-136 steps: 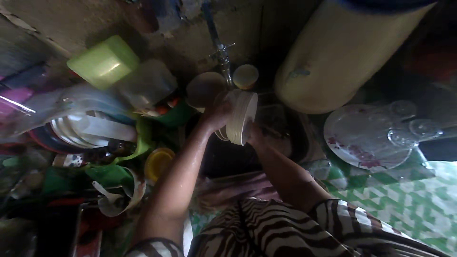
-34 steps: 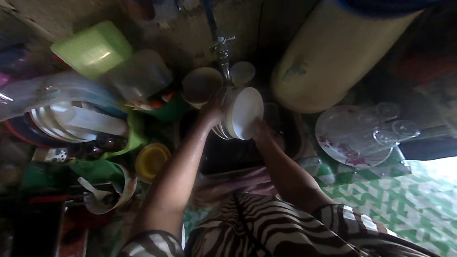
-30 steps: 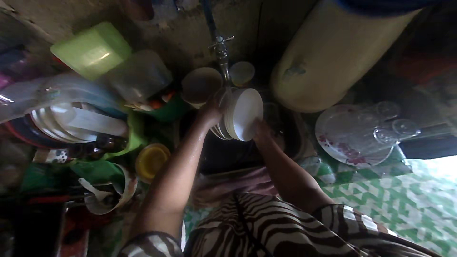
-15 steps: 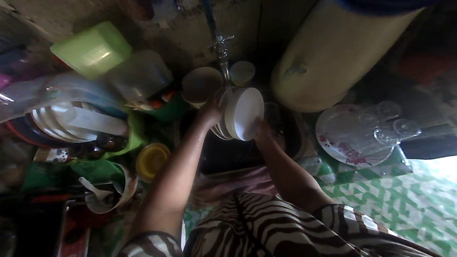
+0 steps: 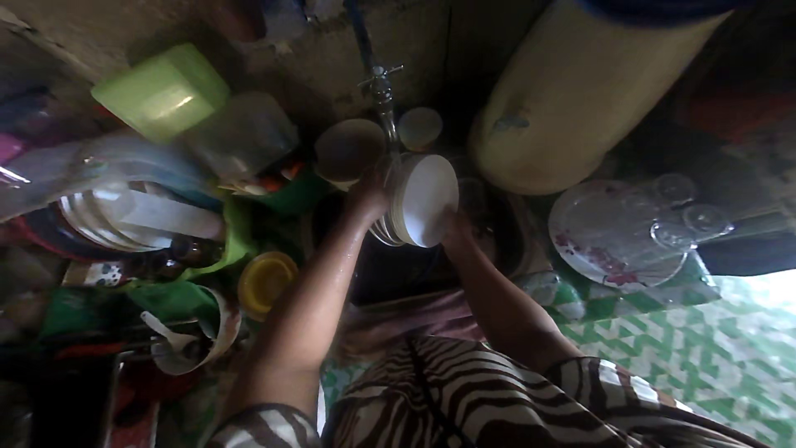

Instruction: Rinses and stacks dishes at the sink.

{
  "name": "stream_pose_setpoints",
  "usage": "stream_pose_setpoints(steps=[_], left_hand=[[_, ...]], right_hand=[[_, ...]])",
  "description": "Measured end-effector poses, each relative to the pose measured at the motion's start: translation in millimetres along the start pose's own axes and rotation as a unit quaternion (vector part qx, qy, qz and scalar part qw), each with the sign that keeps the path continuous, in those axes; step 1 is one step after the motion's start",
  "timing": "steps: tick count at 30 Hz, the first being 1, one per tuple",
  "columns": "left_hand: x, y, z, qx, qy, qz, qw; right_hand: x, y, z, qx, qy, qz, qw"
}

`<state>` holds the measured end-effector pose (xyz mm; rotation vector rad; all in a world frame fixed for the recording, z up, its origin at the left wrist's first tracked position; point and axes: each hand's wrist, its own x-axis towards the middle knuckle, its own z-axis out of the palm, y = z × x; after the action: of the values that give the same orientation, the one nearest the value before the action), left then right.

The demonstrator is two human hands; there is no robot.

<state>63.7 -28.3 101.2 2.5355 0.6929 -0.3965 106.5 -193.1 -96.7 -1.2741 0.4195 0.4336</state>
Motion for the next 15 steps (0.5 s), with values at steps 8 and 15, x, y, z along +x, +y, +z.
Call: stream_pose_setpoints(steps=[8,15], left_hand=[[8,-1,3,0.002,0.025,-0.001,1.000],[1,0,5,-0.012,0.041,-0.029,0.999]], right_hand=[[-6,-1,-4,0.017,-0.008,-0.013,1.000],[-6,1,-25,0.056,-0.034,-0.006,0.998]])
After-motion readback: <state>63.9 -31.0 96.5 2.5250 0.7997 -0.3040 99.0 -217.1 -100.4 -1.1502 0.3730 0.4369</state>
